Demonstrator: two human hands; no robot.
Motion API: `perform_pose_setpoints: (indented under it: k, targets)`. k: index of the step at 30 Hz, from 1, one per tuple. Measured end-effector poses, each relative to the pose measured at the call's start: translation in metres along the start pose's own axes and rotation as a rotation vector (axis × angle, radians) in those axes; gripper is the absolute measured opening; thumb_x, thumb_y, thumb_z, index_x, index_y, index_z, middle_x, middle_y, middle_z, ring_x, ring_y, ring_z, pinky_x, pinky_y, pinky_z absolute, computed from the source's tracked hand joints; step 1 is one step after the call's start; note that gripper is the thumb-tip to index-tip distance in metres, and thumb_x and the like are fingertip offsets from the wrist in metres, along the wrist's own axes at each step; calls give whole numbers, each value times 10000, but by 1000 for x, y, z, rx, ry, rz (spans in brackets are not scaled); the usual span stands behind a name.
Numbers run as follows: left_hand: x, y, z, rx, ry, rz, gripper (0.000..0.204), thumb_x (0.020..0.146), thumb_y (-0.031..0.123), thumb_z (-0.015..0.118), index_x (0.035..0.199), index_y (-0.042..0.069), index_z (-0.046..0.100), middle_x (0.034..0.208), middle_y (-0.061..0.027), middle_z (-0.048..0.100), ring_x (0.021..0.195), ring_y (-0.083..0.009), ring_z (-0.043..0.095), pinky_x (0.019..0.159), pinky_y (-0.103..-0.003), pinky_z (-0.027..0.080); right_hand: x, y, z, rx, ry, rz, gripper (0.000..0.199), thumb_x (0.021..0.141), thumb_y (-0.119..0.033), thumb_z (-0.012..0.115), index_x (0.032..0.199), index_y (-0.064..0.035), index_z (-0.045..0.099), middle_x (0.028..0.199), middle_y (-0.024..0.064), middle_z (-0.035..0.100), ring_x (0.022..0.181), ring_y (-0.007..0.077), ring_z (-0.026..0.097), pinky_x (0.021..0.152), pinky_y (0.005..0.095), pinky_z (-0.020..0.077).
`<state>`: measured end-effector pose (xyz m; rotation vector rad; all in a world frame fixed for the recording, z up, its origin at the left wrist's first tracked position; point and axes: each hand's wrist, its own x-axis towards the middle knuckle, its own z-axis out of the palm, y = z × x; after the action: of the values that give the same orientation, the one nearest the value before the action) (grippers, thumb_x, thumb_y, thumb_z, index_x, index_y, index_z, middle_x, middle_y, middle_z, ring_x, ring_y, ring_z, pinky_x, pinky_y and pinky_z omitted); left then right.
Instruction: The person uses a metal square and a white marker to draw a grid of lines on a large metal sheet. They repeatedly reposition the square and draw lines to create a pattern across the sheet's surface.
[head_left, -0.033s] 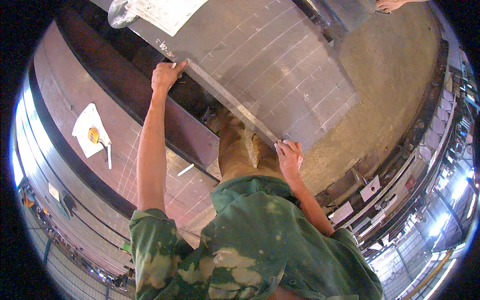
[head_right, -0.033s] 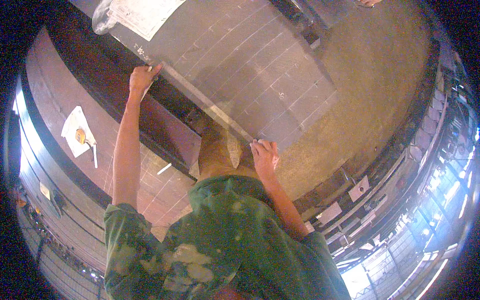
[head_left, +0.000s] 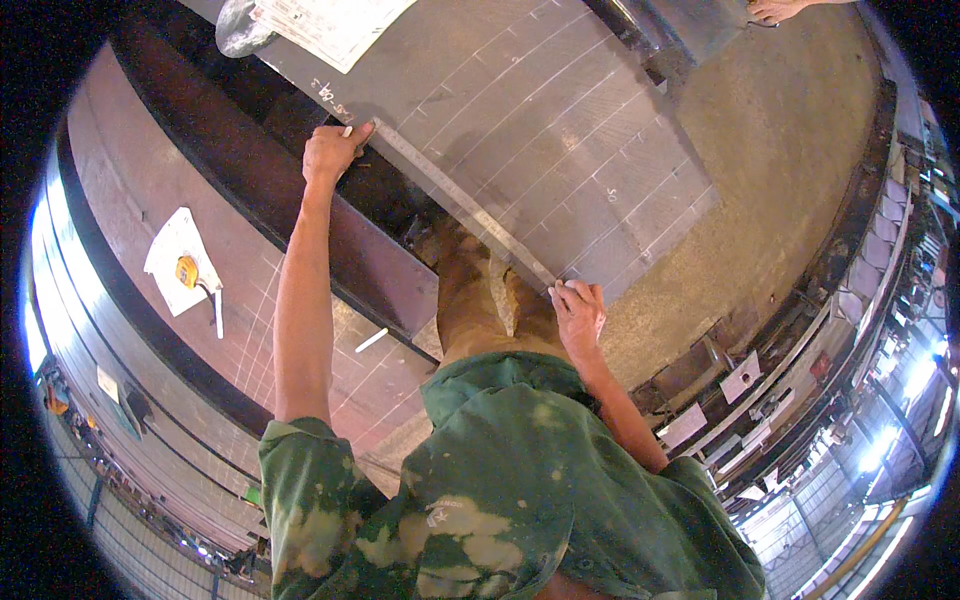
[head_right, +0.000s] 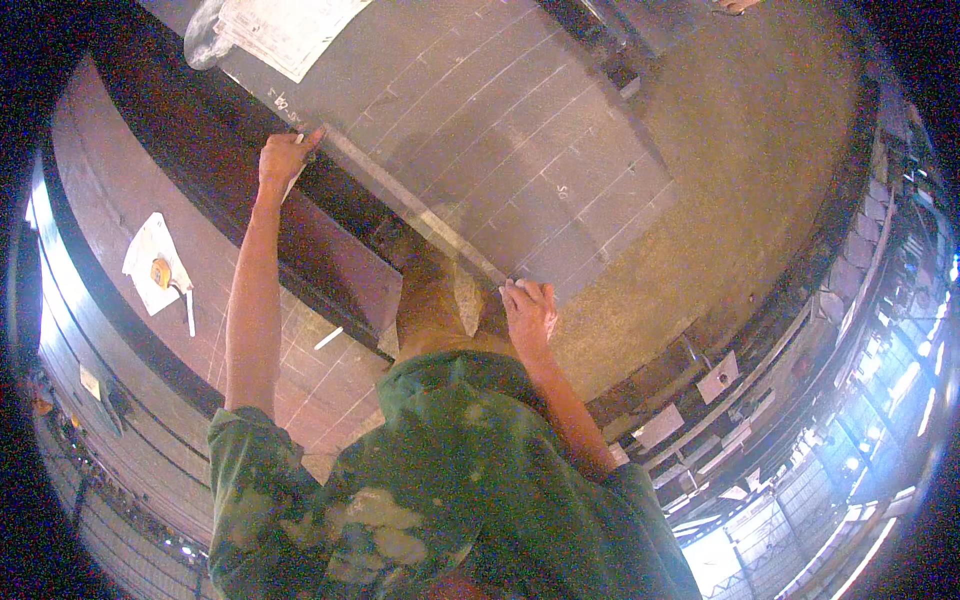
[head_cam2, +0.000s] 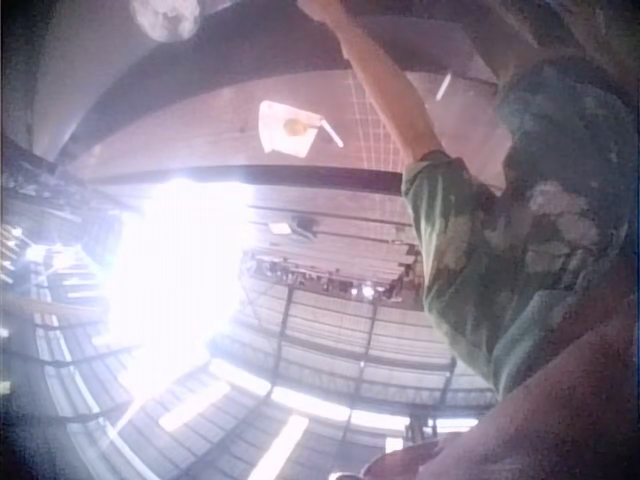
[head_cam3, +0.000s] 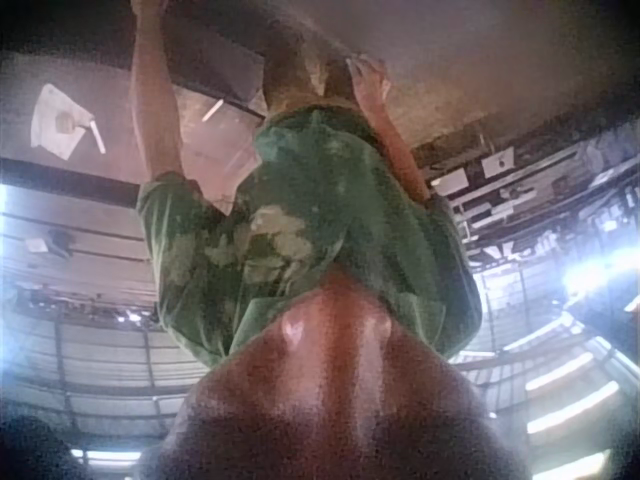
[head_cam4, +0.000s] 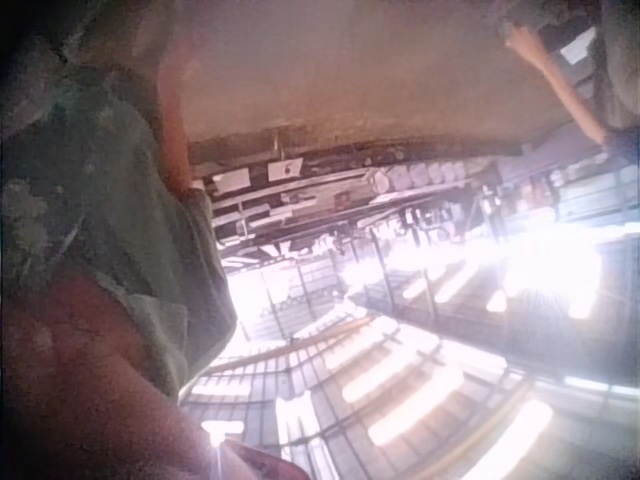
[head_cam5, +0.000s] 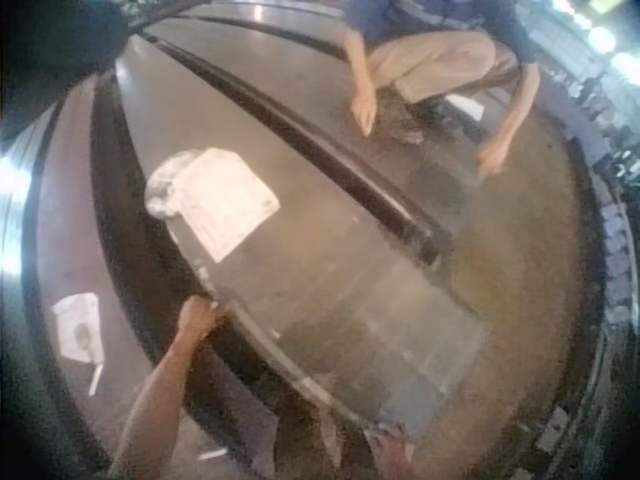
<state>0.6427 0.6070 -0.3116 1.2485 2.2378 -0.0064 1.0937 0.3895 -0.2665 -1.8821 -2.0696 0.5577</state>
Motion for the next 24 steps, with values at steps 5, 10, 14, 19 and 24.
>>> perform_pose_setpoints:
  k: [5,10,14,19,24]
  targets:
    - [-5,4,-5,-15,-33,-20,531,827,644,688,840,123,789,790,-57,751,861,-273,737,801,-412,554,0,1,0,9,-24,19,144,799,-188,797,915,-106,771,937,37,696,841,272,598,708,387,512]
    - [-17,20,-9,102,102,-65,545,812,627,711,1009,123,774,1032,-124,750,1001,-326,710,877,-454,552,1,1,-3,-13,-82,14,154,821,-212,769,924,-98,773,947,49,701,868,284,609,760,402,510]
    - [-31,40,-3,2,386,-134,457,750,403,858,1012,67,693,1054,-165,721,1020,-378,684,857,-476,551,0,-3,-2,-22,-112,87,157,825,-209,759,932,-96,774,954,58,704,887,289,614,786,400,507]
    - [-46,55,1,-15,404,56,201,840,205,755,962,58,696,1005,-186,713,922,-386,701,802,-476,561,-3,4,1,-16,-80,40,151,817,-186,772,929,-84,771,948,51,697,873,284,593,765,398,501]
    - [-52,51,16,109,448,183,182,867,192,694,987,58,717,1042,-187,697,894,-375,711,772,-471,575,-2,2,0,-9,-93,32,169,828,-195,755,952,-82,774,964,64,701,884,294,596,779,409,498]
